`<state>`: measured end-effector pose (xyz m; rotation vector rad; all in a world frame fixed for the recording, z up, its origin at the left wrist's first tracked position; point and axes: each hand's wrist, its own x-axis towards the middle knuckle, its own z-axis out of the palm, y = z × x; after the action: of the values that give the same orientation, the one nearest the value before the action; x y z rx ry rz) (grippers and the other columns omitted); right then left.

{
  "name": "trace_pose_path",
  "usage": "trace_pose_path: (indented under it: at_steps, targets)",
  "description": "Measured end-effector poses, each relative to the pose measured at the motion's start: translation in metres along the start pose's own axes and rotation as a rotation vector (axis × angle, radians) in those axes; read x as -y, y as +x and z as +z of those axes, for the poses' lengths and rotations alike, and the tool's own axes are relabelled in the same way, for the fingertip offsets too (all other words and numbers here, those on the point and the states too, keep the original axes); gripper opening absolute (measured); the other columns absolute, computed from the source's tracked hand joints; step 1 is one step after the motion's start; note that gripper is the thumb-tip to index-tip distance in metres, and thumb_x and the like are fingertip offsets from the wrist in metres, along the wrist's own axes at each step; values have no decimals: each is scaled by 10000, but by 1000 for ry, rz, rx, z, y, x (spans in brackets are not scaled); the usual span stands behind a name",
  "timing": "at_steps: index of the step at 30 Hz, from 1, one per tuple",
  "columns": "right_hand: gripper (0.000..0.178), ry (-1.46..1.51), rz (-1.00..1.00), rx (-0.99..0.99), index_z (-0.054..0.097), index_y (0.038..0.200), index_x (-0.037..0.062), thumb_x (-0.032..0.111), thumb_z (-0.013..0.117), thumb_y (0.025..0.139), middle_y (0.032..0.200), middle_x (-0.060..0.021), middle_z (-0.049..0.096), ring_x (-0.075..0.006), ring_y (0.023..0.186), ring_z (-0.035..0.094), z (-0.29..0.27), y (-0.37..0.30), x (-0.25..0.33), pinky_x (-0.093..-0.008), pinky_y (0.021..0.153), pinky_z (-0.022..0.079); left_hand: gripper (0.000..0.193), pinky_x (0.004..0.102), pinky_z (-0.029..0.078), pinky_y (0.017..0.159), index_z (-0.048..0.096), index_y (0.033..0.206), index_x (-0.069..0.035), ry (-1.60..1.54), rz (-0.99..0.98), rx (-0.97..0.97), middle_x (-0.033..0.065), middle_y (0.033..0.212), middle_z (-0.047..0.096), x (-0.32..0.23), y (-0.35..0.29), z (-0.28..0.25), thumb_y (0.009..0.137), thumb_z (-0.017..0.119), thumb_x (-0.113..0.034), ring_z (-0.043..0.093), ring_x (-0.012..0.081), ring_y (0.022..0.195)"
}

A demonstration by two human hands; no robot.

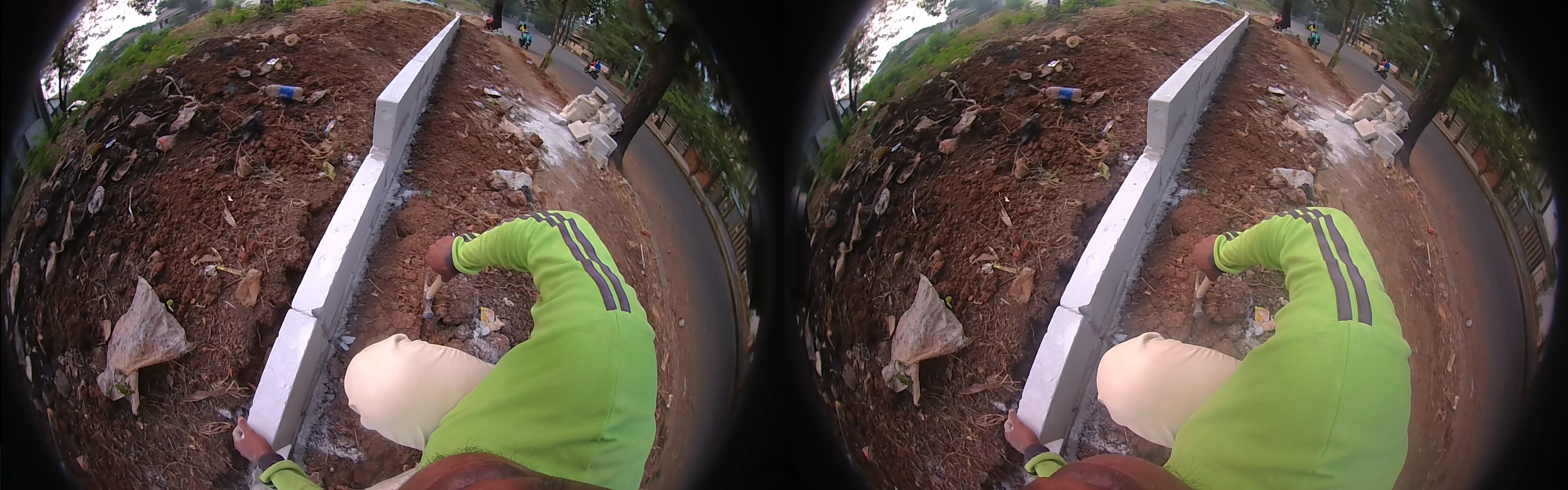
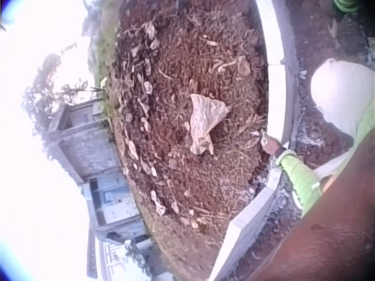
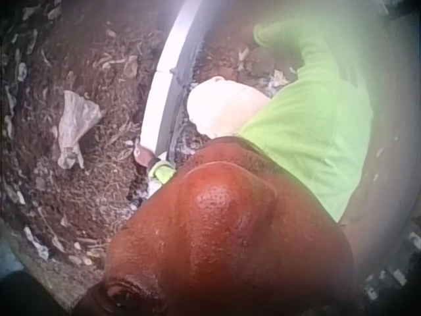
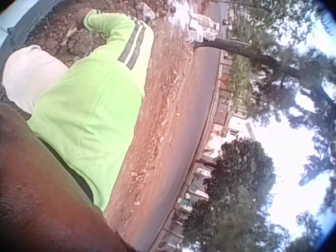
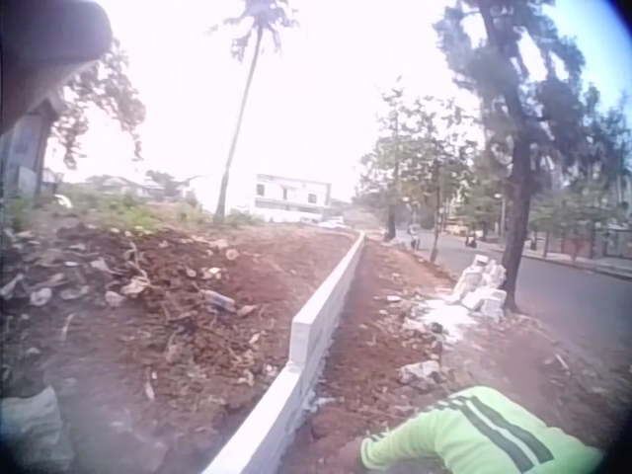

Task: The person is building a curved low wall by positioning white bricks on the ground and tapping them into place with a hammer while another person helps stabilize them.

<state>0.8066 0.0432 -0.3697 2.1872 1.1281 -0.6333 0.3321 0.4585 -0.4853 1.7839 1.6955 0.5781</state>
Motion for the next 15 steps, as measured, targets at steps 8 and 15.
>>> trace_pose_path:
  at_steps: [8,15]
  targets:
    - [404,6,7,19,761,964,83,399,809,717,899,-141,729,-346,866,715,-5,-4,2,-434,758,573,546,452,497,860,713,1014,38,-33,-34,-8,234,1021,705,-3,-3,0,920,601,-489,659,365,932]
    - [437,20,5,25,746,1007,71,393,811,717,937,-156,731,-349,902,714,-1,1,-1,-441,785,575,542,449,504,835,712,1003,37,-12,-7,-20,235,1012,709,-5,-4,-1,921,607,-488,666,363,909]
